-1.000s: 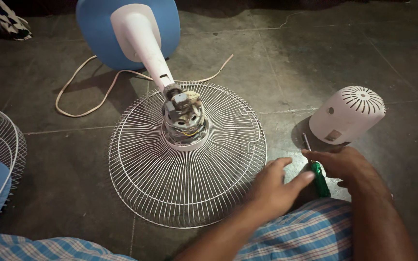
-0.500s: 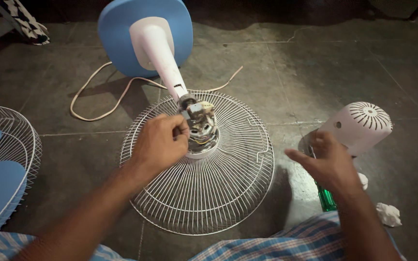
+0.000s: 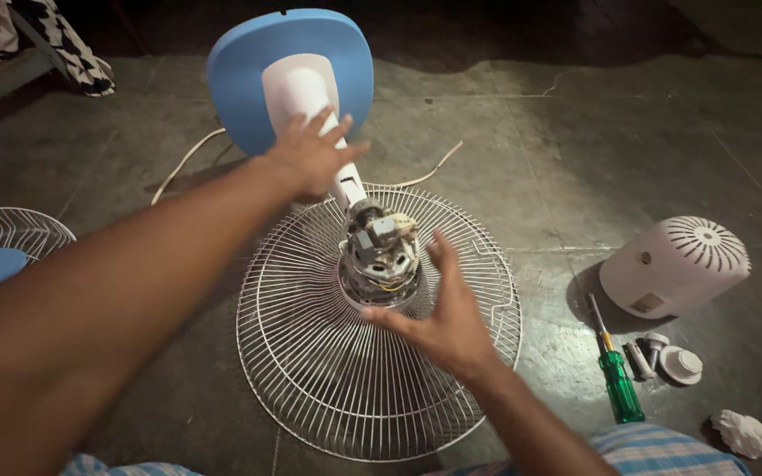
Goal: The person removes the rear motor housing of an electric fan, uses a screwdriver to adjust internal components, then reattaches the housing. The fan blades and front grill remain detached during the process.
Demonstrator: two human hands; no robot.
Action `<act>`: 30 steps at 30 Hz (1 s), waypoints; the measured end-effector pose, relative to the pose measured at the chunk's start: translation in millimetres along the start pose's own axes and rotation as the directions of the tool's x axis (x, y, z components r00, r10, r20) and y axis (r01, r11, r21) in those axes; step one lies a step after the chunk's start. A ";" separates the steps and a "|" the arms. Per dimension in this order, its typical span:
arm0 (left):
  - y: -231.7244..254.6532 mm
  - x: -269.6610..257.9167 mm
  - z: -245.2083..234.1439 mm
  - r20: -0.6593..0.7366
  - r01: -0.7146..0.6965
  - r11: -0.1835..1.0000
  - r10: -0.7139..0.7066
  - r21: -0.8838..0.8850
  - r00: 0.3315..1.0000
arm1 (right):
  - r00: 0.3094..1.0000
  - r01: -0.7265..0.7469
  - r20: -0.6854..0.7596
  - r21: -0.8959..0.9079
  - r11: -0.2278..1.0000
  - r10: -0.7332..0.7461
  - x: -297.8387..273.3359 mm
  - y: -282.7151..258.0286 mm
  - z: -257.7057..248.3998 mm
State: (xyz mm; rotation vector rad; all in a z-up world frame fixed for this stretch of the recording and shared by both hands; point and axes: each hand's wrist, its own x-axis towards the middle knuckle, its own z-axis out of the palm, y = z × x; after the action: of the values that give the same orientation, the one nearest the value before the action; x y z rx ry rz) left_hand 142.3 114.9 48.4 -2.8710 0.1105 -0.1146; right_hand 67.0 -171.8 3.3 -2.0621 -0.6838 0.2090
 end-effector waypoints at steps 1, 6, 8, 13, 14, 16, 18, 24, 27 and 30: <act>1.1 3.8 5.8 0.003 0.022 1.000 -0.022 -0.005 1.000 | 1.000 0.029 -0.005 0.019 0.999 -0.029 -0.3 -0.2 10.1; 6.9 -0.2 8.6 0.056 0.053 0.998 -0.055 0.033 0.997 | 0.949 0.246 -0.168 -0.140 0.959 -0.267 -0.5 10.3 30.9; 7.8 -6.2 2.8 0.058 0.074 0.997 -0.074 -0.001 0.996 | 0.929 0.289 -0.198 -0.134 0.948 -0.311 -0.6 14.0 33.1; 9.6 -21.6 -7.7 0.056 0.092 0.996 -0.092 0.011 0.994 | 0.945 0.267 -0.168 -0.102 0.958 -0.281 2.2 18.5 29.2; 9.9 -24.1 -8.5 0.070 0.101 0.995 -0.101 0.008 0.992 | 0.945 0.269 -0.162 -0.108 0.957 -0.283 3.7 19.0 27.9; 9.9 -27.4 -9.5 0.090 0.107 0.994 -0.107 0.006 0.990 | 0.969 0.211 -0.103 -0.118 0.970 -0.223 8.3 19.9 24.3; 8.7 -31.3 -10.1 0.100 0.102 0.995 -0.103 0.008 0.990 | 0.975 0.214 -0.044 -0.100 0.972 -0.219 12.9 21.2 18.3; 3.6 -56.1 -18.2 0.197 0.077 0.992 -0.095 0.095 0.976 | 0.963 0.122 0.249 -0.069 0.990 -0.102 32.9 19.8 -5.3; 4.3 -77.4 -26.2 0.305 0.053 0.995 -0.078 0.089 0.949 | 0.937 0.086 0.346 -0.124 0.989 -0.038 45.5 18.3 -17.4; 5.5 -102.9 -33.0 0.276 0.137 0.988 -0.111 -0.077 0.955 | 0.908 0.055 0.417 -0.177 0.983 0.024 58.7 18.7 -25.3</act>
State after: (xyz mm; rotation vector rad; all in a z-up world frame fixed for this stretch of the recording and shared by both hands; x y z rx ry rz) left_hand 36.7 109.9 71.6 -2.9541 -0.1213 0.2682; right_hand 133.2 -166.1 8.8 -2.2103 -1.0120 0.6132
